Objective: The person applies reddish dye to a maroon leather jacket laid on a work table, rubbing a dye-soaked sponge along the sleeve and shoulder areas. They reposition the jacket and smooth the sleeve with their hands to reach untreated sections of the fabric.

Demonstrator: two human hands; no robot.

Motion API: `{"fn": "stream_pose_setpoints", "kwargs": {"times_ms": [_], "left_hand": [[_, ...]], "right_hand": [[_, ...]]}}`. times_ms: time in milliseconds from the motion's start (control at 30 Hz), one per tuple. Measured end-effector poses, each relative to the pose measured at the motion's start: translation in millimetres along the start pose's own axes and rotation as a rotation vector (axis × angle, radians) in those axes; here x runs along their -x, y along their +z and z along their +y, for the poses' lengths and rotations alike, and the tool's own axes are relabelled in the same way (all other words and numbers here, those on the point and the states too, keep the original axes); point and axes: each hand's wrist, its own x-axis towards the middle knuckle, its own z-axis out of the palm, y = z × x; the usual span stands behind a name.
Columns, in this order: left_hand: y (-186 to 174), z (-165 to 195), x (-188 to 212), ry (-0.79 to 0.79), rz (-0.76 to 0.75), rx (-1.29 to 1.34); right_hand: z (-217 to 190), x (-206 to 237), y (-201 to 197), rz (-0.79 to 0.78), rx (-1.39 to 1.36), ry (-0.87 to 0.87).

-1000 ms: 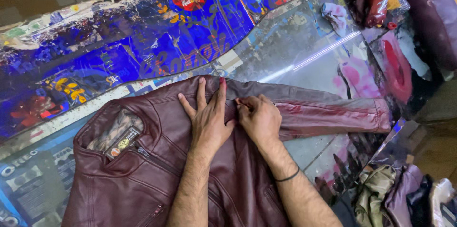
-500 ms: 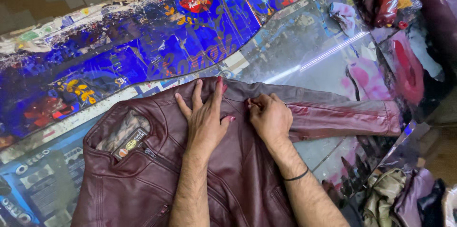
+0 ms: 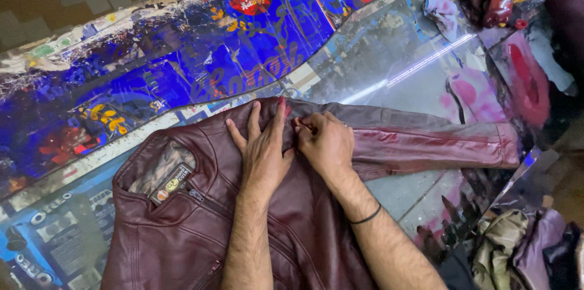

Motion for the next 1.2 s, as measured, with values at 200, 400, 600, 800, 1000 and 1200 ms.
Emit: {"fn": "stream_pose_setpoints", "kwargs": {"times_ms": [200, 400, 600, 800, 1000, 1200], "left_hand": [[1, -1, 2, 0.017, 0.005, -0.005], [-1, 0, 1, 0.003, -0.034, -0.029], [-2, 3, 1, 0.011, 0.002, 0.013], [-3, 4, 1, -0.012, -0.045, -0.011], [-3, 4, 1, 0.032, 0.018, -0.023], [-3, 5, 0, -0.009, -0.035, -0.031]], "right_hand": [[2, -3, 6, -0.051, 0.045, 0.115], [-4, -8, 7, -0.161, -0.258, 0.113], [-3, -5, -6, -0.115, -0.056, 0.129], [-9, -5, 0, -0.259, -0.383, 0.280], [1, 5, -14, -0.096, 0.047, 0.122], [-7, -1, 5, 0.025, -0.056, -0.038]]}}
